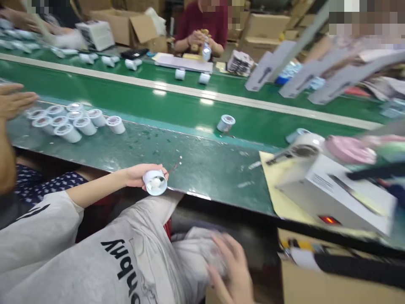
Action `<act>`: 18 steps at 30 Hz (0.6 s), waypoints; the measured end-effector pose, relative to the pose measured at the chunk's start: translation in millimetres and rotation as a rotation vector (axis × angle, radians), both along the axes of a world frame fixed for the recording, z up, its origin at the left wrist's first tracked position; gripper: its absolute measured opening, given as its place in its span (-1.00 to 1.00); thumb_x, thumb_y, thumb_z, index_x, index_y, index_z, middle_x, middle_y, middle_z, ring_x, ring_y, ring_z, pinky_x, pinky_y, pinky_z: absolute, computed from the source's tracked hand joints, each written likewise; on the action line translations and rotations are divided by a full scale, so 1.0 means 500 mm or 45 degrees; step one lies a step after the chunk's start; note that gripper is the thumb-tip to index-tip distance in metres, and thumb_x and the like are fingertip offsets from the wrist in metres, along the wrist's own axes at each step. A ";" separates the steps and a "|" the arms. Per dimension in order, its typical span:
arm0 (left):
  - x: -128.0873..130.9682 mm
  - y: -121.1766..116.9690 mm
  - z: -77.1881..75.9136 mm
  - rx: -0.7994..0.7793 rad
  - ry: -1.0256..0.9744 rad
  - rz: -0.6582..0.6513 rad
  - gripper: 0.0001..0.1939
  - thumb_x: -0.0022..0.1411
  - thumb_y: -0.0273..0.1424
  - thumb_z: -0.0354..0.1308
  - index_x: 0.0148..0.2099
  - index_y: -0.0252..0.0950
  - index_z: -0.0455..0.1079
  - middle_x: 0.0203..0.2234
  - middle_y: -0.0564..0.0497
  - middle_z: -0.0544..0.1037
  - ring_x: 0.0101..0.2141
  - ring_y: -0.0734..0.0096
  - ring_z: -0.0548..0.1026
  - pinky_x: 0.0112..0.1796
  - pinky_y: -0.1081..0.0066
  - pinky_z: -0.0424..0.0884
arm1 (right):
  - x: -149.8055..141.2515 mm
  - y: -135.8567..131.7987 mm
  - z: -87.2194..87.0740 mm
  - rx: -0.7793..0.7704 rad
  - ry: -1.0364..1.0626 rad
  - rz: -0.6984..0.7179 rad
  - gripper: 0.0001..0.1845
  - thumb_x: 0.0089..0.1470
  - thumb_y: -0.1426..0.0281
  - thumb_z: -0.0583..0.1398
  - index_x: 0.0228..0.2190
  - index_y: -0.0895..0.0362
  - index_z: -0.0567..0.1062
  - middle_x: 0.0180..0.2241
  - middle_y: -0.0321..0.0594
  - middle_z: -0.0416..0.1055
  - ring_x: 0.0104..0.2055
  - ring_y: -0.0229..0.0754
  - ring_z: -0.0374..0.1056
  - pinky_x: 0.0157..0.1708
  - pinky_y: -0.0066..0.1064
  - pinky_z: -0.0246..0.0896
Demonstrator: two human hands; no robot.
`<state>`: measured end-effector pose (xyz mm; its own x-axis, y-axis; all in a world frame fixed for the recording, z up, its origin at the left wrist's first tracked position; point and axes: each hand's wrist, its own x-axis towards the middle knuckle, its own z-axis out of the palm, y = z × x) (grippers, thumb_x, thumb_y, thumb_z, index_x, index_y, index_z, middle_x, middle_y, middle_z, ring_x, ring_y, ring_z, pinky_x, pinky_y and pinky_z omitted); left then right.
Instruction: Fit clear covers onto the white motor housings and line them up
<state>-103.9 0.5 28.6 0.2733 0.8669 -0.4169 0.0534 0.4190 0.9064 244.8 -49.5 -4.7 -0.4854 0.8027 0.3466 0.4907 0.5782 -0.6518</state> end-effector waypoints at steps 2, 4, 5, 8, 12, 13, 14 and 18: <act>0.068 0.015 -0.014 -0.055 -0.067 -0.292 -0.46 0.14 0.10 0.20 -0.25 -0.35 0.45 -0.53 0.02 0.45 -0.60 0.49 0.32 -0.66 0.52 0.22 | -0.044 -0.006 -0.004 0.270 -0.176 -0.043 -0.60 0.35 0.22 0.15 0.15 -0.03 0.49 0.07 0.00 0.38 0.06 0.07 0.42 -0.06 -0.12 0.50; 0.115 0.020 -0.018 -0.004 -0.021 -0.534 -0.59 0.11 -0.04 0.31 -0.27 -0.34 0.51 -0.50 0.05 0.47 -0.53 0.48 0.37 -0.58 0.53 0.25 | -0.087 0.008 -0.010 0.490 -0.389 -0.133 -0.59 0.30 0.34 0.19 0.16 -0.02 0.50 0.08 0.07 0.36 0.04 0.14 0.41 -0.10 -0.07 0.50; 0.131 0.019 -0.017 0.106 0.067 -0.628 -0.67 0.13 -0.13 0.32 -0.26 -0.33 0.53 -0.46 0.04 0.49 -0.46 0.46 0.41 -0.50 0.53 0.31 | -0.101 0.017 -0.013 0.502 -0.469 -0.190 -0.60 0.27 0.39 0.20 0.12 -0.01 0.53 0.08 0.08 0.37 0.03 0.16 0.40 -0.13 -0.05 0.50; 0.157 0.014 -0.012 0.615 0.443 -0.745 -0.81 0.23 -0.32 0.24 -0.15 -0.29 0.58 -0.28 -0.02 0.56 -0.24 0.34 0.49 -0.18 0.43 0.38 | -0.108 0.027 -0.018 0.308 -0.516 -0.291 -0.73 0.16 0.49 0.28 -0.10 0.03 0.62 0.09 0.06 0.38 0.02 0.17 0.40 -0.22 -0.12 0.51; 0.174 0.008 -0.025 0.874 0.511 -0.638 -0.70 0.24 -0.31 0.31 0.00 -0.28 0.55 -0.18 -0.07 0.54 -0.17 0.29 0.47 -0.05 0.33 0.38 | -0.079 0.008 -0.012 -0.075 -0.172 -0.232 -0.92 0.09 0.40 0.37 -0.40 0.09 0.57 0.07 0.01 0.38 0.06 0.10 0.44 -0.14 -0.17 0.51; 0.177 0.009 -0.034 0.888 0.467 -0.603 -0.61 0.19 -0.25 0.38 0.04 -0.26 0.54 -0.18 -0.06 0.53 -0.16 0.28 0.46 -0.04 0.31 0.39 | -0.073 0.004 -0.009 -0.145 -0.057 -0.223 -0.87 0.12 0.34 0.37 -0.42 0.09 0.55 0.05 -0.01 0.39 0.06 0.08 0.45 -0.08 -0.16 0.50; 0.180 0.011 -0.044 0.898 0.423 -0.580 -0.50 0.11 -0.19 0.45 0.08 -0.23 0.54 -0.18 -0.05 0.52 -0.14 0.26 0.45 -0.02 0.29 0.39 | -0.070 0.001 -0.005 -0.205 0.051 -0.228 -0.83 0.15 0.29 0.34 -0.43 0.09 0.54 0.02 -0.03 0.41 0.05 0.06 0.46 -0.02 -0.14 0.47; 0.182 0.025 -0.086 0.950 0.285 -0.621 -0.30 -0.11 -0.10 0.56 0.11 -0.12 0.57 0.03 -0.14 0.46 0.05 0.08 0.43 0.11 0.14 0.37 | -0.068 0.000 0.010 -0.394 0.312 -0.329 -0.71 0.24 0.26 0.23 -0.50 0.08 0.54 -0.14 -0.09 0.46 -0.11 -0.05 0.49 -0.10 -0.20 0.45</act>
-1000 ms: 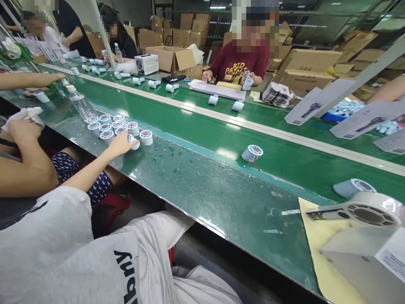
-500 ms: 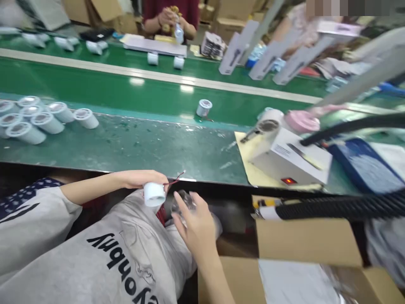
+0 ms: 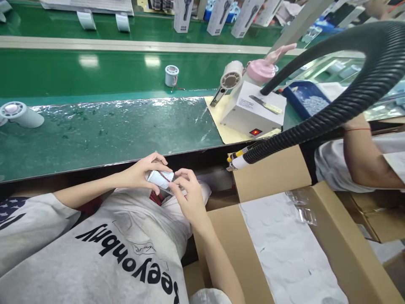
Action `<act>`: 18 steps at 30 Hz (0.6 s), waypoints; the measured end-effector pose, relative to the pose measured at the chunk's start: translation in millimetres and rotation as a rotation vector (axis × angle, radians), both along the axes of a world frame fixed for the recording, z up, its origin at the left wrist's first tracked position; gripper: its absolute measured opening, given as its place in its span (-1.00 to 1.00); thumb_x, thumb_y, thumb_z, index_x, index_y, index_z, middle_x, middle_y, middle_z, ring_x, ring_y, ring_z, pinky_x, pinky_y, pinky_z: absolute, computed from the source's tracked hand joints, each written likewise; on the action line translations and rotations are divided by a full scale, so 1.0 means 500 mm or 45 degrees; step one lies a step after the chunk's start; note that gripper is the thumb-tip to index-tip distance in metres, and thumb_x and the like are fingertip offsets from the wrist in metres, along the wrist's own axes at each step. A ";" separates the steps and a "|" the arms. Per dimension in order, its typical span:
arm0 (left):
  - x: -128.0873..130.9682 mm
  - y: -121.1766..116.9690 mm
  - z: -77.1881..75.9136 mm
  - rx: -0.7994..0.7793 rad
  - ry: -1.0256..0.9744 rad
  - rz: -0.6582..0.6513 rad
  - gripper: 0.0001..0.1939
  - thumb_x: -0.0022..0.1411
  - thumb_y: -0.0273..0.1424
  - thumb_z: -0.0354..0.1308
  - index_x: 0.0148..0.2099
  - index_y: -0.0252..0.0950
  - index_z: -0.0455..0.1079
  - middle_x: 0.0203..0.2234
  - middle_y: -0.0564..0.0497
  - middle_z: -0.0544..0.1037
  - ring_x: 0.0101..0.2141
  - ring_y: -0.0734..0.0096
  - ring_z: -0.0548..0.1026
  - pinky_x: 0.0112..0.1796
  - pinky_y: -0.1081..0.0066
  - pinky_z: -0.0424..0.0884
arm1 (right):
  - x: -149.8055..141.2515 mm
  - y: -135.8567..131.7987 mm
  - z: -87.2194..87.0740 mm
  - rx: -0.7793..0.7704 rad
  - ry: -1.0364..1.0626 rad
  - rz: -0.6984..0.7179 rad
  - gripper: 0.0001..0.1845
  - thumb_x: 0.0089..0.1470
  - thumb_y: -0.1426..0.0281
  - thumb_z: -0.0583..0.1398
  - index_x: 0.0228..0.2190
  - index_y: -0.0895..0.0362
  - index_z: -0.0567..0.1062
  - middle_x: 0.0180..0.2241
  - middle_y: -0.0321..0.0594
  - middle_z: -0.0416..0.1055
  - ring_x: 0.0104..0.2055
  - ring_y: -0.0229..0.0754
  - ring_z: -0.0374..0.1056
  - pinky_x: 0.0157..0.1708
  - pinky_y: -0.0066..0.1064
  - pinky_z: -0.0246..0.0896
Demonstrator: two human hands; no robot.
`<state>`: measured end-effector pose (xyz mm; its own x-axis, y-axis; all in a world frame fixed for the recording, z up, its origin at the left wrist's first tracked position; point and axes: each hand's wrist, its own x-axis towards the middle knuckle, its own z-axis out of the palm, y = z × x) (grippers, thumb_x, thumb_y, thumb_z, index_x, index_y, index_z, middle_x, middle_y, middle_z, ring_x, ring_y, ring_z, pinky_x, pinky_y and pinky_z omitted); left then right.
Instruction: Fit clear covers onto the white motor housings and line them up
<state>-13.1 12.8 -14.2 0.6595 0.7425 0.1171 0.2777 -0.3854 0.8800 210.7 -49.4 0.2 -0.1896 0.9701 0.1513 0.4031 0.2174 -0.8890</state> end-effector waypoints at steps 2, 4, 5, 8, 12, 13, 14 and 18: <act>-0.003 0.004 -0.010 -0.023 -0.042 -0.109 -0.30 -0.11 -0.14 0.57 0.12 -0.10 0.57 0.16 -0.19 0.43 0.16 -0.01 0.41 0.18 0.10 0.33 | -0.001 0.002 0.003 -0.082 0.103 -0.066 -0.67 0.20 0.23 0.26 -0.56 0.08 0.52 -0.21 -0.11 0.49 -0.17 -0.07 0.49 -0.15 -0.23 0.45; -0.005 0.001 -0.009 -0.091 -0.081 -0.221 -0.29 -0.03 -0.17 0.54 0.19 -0.12 0.52 0.17 -0.20 0.48 0.16 0.01 0.45 0.19 0.10 0.34 | 0.000 0.003 0.002 -0.179 0.250 -0.116 -0.63 0.15 0.19 0.31 -0.61 0.08 0.50 -0.25 -0.12 0.51 -0.17 -0.05 0.51 -0.12 -0.20 0.46; -0.004 -0.001 -0.005 -0.132 -0.101 -0.256 -0.30 0.02 -0.20 0.51 0.23 -0.14 0.49 0.15 -0.19 0.52 0.13 0.04 0.48 0.17 0.13 0.36 | 0.001 0.003 0.000 -0.228 0.335 -0.134 -0.61 0.13 0.17 0.34 -0.63 0.08 0.49 -0.26 -0.12 0.53 -0.16 -0.04 0.52 -0.09 -0.17 0.46; 0.000 -0.015 0.009 -0.302 -0.161 -0.229 -0.32 0.10 -0.26 0.45 0.26 -0.21 0.44 0.12 -0.19 0.55 0.08 0.11 0.53 0.04 0.26 0.46 | 0.007 -0.001 -0.005 -0.291 0.527 -0.142 -0.61 0.06 0.10 0.39 -0.61 0.08 0.52 -0.20 -0.11 0.57 -0.10 0.03 0.56 -0.03 -0.08 0.49; 0.006 -0.030 0.014 -0.679 -0.312 -0.086 -0.29 0.08 -0.25 0.46 0.27 -0.22 0.39 0.12 -0.19 0.52 -0.05 0.22 0.57 -0.08 0.30 0.51 | 0.021 -0.016 0.000 -0.055 0.253 0.042 -0.73 -0.02 0.20 0.47 -0.25 -0.01 0.67 0.08 -0.07 0.54 0.13 0.11 0.49 0.10 -0.04 0.46; 0.006 -0.032 0.014 -0.749 -0.344 -0.070 -0.28 0.08 -0.24 0.46 0.27 -0.21 0.38 0.12 -0.19 0.51 -0.06 0.24 0.57 -0.08 0.29 0.52 | 0.025 -0.020 0.003 0.029 0.153 0.082 -0.70 0.01 0.26 0.47 -0.17 -0.02 0.66 0.11 -0.08 0.53 0.16 0.10 0.47 0.14 -0.04 0.44; 0.006 -0.034 0.013 -0.796 -0.359 -0.067 -0.27 0.09 -0.23 0.46 0.28 -0.20 0.37 0.13 -0.19 0.51 -0.07 0.24 0.57 -0.08 0.28 0.52 | 0.028 -0.025 0.005 0.103 0.078 0.106 -0.69 0.04 0.30 0.45 -0.13 -0.03 0.65 0.12 -0.08 0.53 0.17 0.08 0.47 0.16 -0.06 0.42; 0.004 -0.035 0.019 -0.751 -0.297 -0.113 -0.20 0.06 -0.23 0.48 0.33 -0.16 0.35 0.13 -0.18 0.52 -0.07 0.22 0.57 -0.13 0.31 0.52 | 0.038 -0.038 0.003 0.180 0.004 0.130 -0.71 0.12 0.29 0.41 -0.09 -0.02 0.60 0.11 -0.10 0.55 0.16 0.07 0.49 0.15 -0.08 0.44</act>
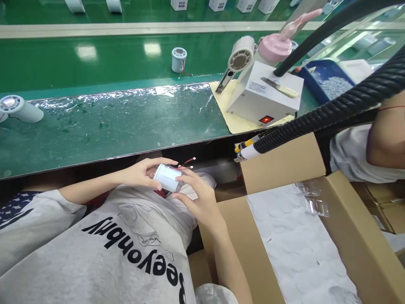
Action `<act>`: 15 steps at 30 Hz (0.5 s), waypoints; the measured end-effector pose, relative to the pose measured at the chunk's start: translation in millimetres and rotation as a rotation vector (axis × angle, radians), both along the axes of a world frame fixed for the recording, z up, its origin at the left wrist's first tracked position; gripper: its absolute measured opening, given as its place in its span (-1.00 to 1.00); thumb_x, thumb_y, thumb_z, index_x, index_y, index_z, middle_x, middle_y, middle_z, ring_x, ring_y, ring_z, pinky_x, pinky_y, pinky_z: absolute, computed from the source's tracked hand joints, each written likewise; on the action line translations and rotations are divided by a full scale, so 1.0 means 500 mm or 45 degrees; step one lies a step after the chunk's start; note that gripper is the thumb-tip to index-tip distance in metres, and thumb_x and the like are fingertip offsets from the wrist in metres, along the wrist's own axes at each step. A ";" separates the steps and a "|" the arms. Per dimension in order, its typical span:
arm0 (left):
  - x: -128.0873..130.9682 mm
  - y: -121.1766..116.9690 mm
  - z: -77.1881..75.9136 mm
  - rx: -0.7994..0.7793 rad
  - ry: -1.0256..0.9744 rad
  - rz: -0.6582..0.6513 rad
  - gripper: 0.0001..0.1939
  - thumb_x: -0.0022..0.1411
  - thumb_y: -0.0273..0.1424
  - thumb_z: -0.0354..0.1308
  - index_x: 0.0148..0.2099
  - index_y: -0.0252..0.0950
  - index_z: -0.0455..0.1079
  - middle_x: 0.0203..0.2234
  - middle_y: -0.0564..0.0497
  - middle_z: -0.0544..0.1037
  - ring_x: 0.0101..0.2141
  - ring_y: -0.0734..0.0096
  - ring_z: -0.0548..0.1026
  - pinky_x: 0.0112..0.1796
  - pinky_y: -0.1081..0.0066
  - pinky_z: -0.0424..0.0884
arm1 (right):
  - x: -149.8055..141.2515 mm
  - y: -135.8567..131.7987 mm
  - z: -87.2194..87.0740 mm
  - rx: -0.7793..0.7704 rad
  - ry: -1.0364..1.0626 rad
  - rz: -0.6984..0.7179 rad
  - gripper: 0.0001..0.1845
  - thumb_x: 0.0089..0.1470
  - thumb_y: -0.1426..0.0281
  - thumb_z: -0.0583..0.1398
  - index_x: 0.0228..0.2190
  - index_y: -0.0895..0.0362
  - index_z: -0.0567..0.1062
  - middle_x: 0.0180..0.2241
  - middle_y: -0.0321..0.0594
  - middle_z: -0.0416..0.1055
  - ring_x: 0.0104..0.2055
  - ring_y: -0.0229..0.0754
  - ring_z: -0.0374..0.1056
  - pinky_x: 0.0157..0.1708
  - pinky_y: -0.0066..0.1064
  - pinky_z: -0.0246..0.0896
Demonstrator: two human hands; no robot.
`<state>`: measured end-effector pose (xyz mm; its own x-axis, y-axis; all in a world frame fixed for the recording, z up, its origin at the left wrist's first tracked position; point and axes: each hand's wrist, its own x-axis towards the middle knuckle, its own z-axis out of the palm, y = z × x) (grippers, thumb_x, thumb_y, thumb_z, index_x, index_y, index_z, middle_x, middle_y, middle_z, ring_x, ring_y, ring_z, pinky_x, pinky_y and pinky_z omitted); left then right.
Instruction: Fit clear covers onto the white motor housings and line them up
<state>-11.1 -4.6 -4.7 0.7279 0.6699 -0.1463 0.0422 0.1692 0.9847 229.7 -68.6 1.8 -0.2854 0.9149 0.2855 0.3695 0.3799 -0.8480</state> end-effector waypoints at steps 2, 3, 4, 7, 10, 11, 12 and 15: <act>-0.001 0.000 0.006 0.090 0.007 -0.023 -0.17 0.04 -0.23 0.50 0.33 -0.14 0.35 0.18 -0.18 0.50 0.00 0.16 0.56 -0.09 0.31 0.51 | 0.002 -0.005 -0.005 -0.045 0.011 -0.017 -0.69 0.14 0.24 0.40 -0.08 -0.01 0.58 0.10 -0.09 0.56 0.17 0.08 0.48 0.15 -0.07 0.44; -0.001 0.000 0.010 0.128 -0.003 -0.034 -0.18 0.04 -0.23 0.50 0.33 -0.13 0.36 0.21 -0.18 0.49 0.06 0.12 0.53 -0.05 0.29 0.51 | 0.003 -0.008 -0.007 -0.070 0.022 -0.028 -0.68 0.14 0.21 0.39 -0.08 -0.01 0.57 0.10 -0.08 0.56 0.17 0.09 0.48 0.15 -0.06 0.44; -0.001 0.000 0.012 0.159 -0.017 -0.044 -0.20 0.05 -0.23 0.50 0.33 -0.12 0.37 0.23 -0.17 0.47 0.12 0.08 0.50 0.00 0.26 0.50 | 0.003 -0.010 -0.009 -0.092 0.036 -0.037 -0.67 0.14 0.19 0.39 -0.08 -0.01 0.57 0.10 -0.07 0.56 0.18 0.10 0.48 0.15 -0.05 0.43; -0.003 -0.001 0.019 0.257 -0.047 -0.073 -0.24 0.09 -0.26 0.48 0.32 -0.10 0.39 0.27 -0.16 0.44 0.22 0.04 0.44 0.12 0.20 0.45 | 0.004 -0.016 -0.008 -0.163 0.090 -0.042 -0.63 0.12 0.15 0.40 -0.07 -0.02 0.56 0.09 -0.08 0.56 0.15 0.09 0.49 0.14 -0.05 0.43; -0.004 -0.002 0.022 0.348 -0.063 -0.111 -0.26 0.11 -0.27 0.46 0.32 -0.07 0.39 0.30 -0.15 0.41 0.26 0.02 0.40 0.16 0.16 0.43 | 0.003 -0.019 0.001 -0.276 0.162 -0.048 -0.60 0.10 0.11 0.41 -0.07 -0.02 0.55 0.08 -0.09 0.56 0.07 0.05 0.53 0.07 -0.11 0.48; -0.005 -0.002 0.023 0.365 -0.070 -0.124 -0.27 0.12 -0.27 0.46 0.33 -0.06 0.39 0.31 -0.14 0.40 0.27 0.02 0.40 0.16 0.16 0.43 | 0.002 -0.019 0.005 -0.320 0.191 -0.050 -0.59 0.09 0.10 0.41 -0.08 -0.01 0.55 0.07 -0.09 0.57 0.05 0.04 0.54 0.05 -0.13 0.50; -0.005 -0.002 0.023 0.375 -0.075 -0.133 -0.27 0.12 -0.26 0.46 0.33 -0.05 0.38 0.32 -0.14 0.39 0.27 0.01 0.39 0.16 0.16 0.43 | 0.002 -0.020 0.008 -0.361 0.221 -0.053 -0.58 0.08 0.10 0.42 -0.08 -0.01 0.55 0.06 -0.09 0.57 0.03 0.03 0.55 0.04 -0.14 0.51; -0.006 -0.002 0.024 0.395 -0.069 -0.157 -0.26 0.14 -0.26 0.44 0.35 -0.04 0.36 0.33 -0.14 0.38 0.28 0.02 0.38 0.17 0.17 0.43 | 0.000 -0.021 0.014 -0.458 0.297 -0.053 -0.56 0.06 0.10 0.42 -0.08 0.00 0.54 0.03 -0.11 0.57 0.02 0.00 0.54 0.02 -0.17 0.53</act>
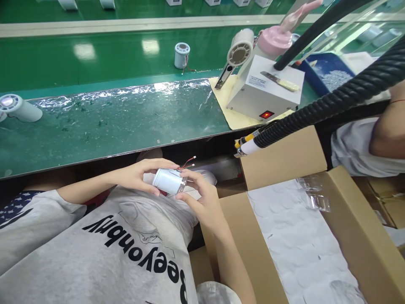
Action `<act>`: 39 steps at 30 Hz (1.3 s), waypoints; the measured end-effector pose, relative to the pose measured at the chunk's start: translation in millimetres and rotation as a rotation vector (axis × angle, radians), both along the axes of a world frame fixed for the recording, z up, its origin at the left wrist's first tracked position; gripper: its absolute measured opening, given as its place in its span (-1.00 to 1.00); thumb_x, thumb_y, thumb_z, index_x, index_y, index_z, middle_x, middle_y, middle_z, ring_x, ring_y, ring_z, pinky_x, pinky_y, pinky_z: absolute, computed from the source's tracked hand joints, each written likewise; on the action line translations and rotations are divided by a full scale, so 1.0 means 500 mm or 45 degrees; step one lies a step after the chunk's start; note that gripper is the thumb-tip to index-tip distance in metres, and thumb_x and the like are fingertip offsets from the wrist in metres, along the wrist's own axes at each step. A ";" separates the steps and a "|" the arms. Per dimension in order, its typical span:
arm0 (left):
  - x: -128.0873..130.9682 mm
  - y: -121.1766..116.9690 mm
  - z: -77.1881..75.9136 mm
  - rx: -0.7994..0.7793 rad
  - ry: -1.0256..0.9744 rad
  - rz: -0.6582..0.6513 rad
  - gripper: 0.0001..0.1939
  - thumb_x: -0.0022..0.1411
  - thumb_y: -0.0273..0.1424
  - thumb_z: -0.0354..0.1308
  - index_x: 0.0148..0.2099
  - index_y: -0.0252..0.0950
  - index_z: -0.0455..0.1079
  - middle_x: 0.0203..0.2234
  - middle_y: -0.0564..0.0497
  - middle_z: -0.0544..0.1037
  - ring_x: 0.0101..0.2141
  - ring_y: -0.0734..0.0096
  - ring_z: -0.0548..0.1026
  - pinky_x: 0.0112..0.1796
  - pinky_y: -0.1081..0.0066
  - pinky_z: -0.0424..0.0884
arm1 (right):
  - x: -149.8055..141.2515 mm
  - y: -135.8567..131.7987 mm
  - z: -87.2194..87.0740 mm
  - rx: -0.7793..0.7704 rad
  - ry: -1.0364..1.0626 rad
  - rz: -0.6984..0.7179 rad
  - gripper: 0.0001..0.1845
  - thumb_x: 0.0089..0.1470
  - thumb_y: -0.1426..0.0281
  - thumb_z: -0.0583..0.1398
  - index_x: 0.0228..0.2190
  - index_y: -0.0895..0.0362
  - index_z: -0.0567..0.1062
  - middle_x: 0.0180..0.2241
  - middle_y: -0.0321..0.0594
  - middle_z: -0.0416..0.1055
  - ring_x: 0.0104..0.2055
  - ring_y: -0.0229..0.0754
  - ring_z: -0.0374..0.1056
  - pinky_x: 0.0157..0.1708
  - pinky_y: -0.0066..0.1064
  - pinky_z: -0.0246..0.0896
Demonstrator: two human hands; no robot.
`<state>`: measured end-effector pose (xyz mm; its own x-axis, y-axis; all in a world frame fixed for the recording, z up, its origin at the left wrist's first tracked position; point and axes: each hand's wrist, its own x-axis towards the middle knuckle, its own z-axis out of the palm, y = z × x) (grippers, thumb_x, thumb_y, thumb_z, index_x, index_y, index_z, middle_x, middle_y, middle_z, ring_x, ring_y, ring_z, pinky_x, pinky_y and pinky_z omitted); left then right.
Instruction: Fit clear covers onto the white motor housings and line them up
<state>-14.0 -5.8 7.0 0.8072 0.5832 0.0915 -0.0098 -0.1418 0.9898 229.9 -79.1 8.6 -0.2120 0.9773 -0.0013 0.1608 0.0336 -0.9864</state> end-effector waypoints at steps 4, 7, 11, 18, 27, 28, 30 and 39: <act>-0.002 -0.001 0.001 0.035 0.009 -0.006 -0.26 0.15 -0.26 0.44 0.35 -0.05 0.36 0.30 -0.15 0.41 0.27 0.03 0.39 0.17 0.18 0.43 | -0.002 -0.001 -0.001 -0.074 0.083 -0.002 -0.57 0.10 0.09 0.40 -0.05 -0.02 0.54 -0.01 -0.15 0.57 0.03 -0.03 0.52 -0.01 -0.23 0.52; -0.003 -0.001 0.002 0.031 0.028 0.003 -0.27 0.14 -0.29 0.44 0.35 -0.06 0.36 0.30 -0.15 0.41 0.27 0.02 0.40 0.18 0.17 0.42 | -0.004 0.001 -0.003 -0.151 0.160 -0.006 -0.57 0.10 0.06 0.39 -0.07 -0.02 0.53 -0.03 -0.14 0.57 0.00 -0.03 0.53 -0.09 -0.27 0.53; -0.003 -0.001 0.002 0.020 0.021 0.005 -0.26 0.11 -0.34 0.46 0.33 -0.06 0.39 0.30 -0.16 0.41 0.27 0.02 0.40 0.17 0.16 0.43 | -0.006 0.006 -0.004 -0.237 0.169 -0.034 -0.57 0.09 0.03 0.37 -0.11 -0.01 0.52 -0.08 -0.14 0.60 -0.05 -0.03 0.55 -0.14 -0.28 0.52; -0.002 -0.002 -0.002 0.031 -0.002 -0.011 -0.28 0.14 -0.35 0.44 0.34 -0.04 0.37 0.29 -0.15 0.42 0.27 0.03 0.40 0.17 0.18 0.44 | -0.011 0.009 -0.018 -0.391 0.282 -0.137 -0.49 -0.02 -0.07 0.40 -0.20 0.03 0.55 -0.31 -0.23 0.55 -0.36 -0.17 0.49 -0.37 -0.36 0.51; -0.005 -0.004 0.000 0.051 0.022 -0.022 -0.31 0.17 -0.32 0.42 0.33 -0.08 0.38 0.31 -0.17 0.39 0.31 0.03 0.35 0.19 0.15 0.43 | -0.022 0.017 -0.023 -0.708 0.488 -0.008 -0.33 -0.08 -0.22 0.36 -0.24 0.08 0.46 -0.46 -0.28 0.51 -0.55 -0.18 0.47 -0.56 -0.34 0.51; -0.005 -0.004 0.001 0.062 0.025 -0.024 -0.31 0.17 -0.32 0.42 0.33 -0.08 0.38 0.31 -0.17 0.40 0.31 0.03 0.35 0.19 0.15 0.43 | -0.023 0.017 -0.023 -0.724 0.504 0.012 -0.32 -0.07 -0.23 0.36 -0.24 0.09 0.46 -0.46 -0.27 0.51 -0.56 -0.17 0.48 -0.55 -0.33 0.51; -0.007 -0.004 0.001 0.089 0.033 -0.022 -0.32 0.17 -0.32 0.42 0.32 -0.08 0.39 0.31 -0.18 0.40 0.30 0.03 0.36 0.20 0.13 0.42 | -0.025 0.017 -0.023 -0.767 0.534 0.043 -0.31 -0.07 -0.24 0.35 -0.24 0.10 0.47 -0.47 -0.26 0.53 -0.56 -0.17 0.49 -0.54 -0.35 0.51; -0.011 -0.004 -0.017 0.201 -0.039 -0.032 -0.31 0.17 -0.32 0.43 0.33 -0.08 0.38 0.33 -0.22 0.37 0.32 0.03 0.35 0.25 0.09 0.37 | -0.026 0.015 -0.023 -0.983 0.647 0.154 -0.33 0.02 -0.22 0.31 -0.29 0.16 0.48 -0.61 -0.29 0.50 -0.59 -0.23 0.49 -0.57 -0.52 0.46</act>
